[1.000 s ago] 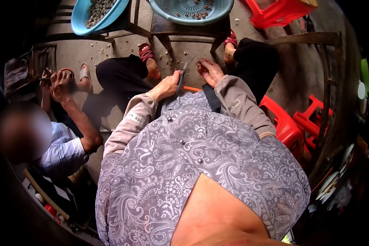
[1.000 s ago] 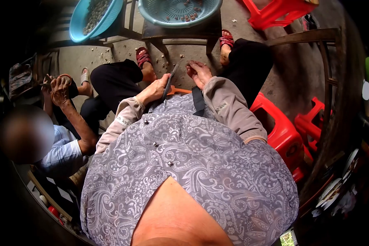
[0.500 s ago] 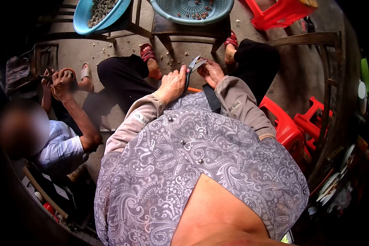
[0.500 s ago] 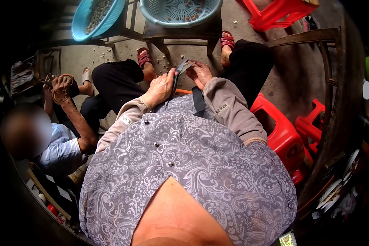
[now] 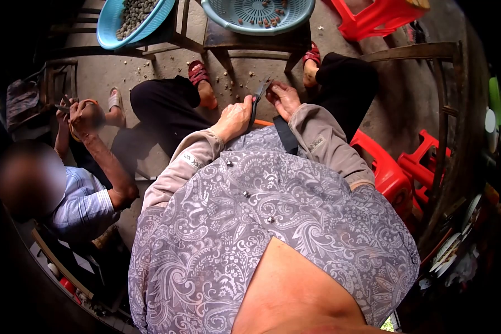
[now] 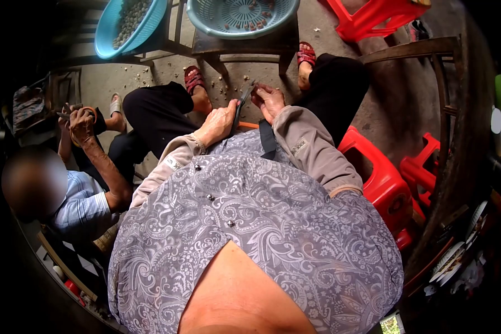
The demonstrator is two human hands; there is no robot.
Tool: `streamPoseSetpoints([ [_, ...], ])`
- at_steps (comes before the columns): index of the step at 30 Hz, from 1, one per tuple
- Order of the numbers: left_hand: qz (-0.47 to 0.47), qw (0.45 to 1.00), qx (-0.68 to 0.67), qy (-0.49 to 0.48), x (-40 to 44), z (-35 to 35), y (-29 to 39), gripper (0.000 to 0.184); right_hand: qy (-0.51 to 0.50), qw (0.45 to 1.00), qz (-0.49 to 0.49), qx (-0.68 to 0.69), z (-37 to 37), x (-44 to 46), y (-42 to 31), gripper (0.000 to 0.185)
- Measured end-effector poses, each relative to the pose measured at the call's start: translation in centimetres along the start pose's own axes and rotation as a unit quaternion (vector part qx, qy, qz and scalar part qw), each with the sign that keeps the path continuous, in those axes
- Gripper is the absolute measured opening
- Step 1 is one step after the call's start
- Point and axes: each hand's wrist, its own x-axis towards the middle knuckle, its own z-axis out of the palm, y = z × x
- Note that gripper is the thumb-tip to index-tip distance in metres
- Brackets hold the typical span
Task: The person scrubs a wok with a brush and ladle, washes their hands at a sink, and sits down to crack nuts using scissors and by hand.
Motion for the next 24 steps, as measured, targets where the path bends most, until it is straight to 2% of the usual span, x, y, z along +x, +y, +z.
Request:
streamPoseSetpoints([
  [2,-0.009,1.0,0.003,-0.001,0.1,0.0,0.3,0.016,0.015,1.0,-0.005,-0.012,0.4,-0.2,-0.1,0.013],
  [4,0.005,1.0,-0.02,-0.02,0.1,-0.3,0.0,0.024,0.035,0.999,-0.004,-0.02,0.7,-0.4,-0.3,0.012],
  [5,0.011,0.999,-0.03,-0.028,0.1,-0.4,-0.1,0.029,0.043,0.998,-0.011,-0.044,0.6,-0.4,-0.2,0.014],
  [8,0.036,0.994,-0.103,-0.03,0.0,-0.6,-0.5,0.028,0.062,0.988,-0.044,-0.134,0.8,-0.2,-0.3,0.019],
  [13,-0.012,0.964,-0.248,-0.098,0.5,0.0,-1.7,0.025,0.066,0.948,-0.096,-0.297,1.0,0.0,-0.9,0.021],
  [17,-0.06,0.965,-0.235,-0.097,0.8,-0.4,-1.0,0.023,0.067,0.963,-0.069,-0.253,0.7,0.1,-0.8,0.019],
  [19,-0.159,0.943,-0.272,-0.102,0.9,-0.4,-2.4,0.024,0.071,0.974,-0.029,-0.213,0.7,-0.2,-1.1,0.018],
  [20,-0.207,0.929,-0.29,-0.102,1.1,-0.1,-3.7,0.025,0.042,0.986,-0.011,-0.16,0.6,-0.1,-1.4,0.018],
  [21,-0.12,0.973,-0.185,-0.071,1.0,1.4,-5.7,0.028,0.014,0.994,0.009,-0.108,0.4,-0.2,-1.7,0.018],
  [24,-0.129,0.975,-0.144,-0.107,0.5,-0.5,-4.7,0.029,-0.054,0.998,0.039,-0.011,0.8,-0.7,-2.2,0.019],
])
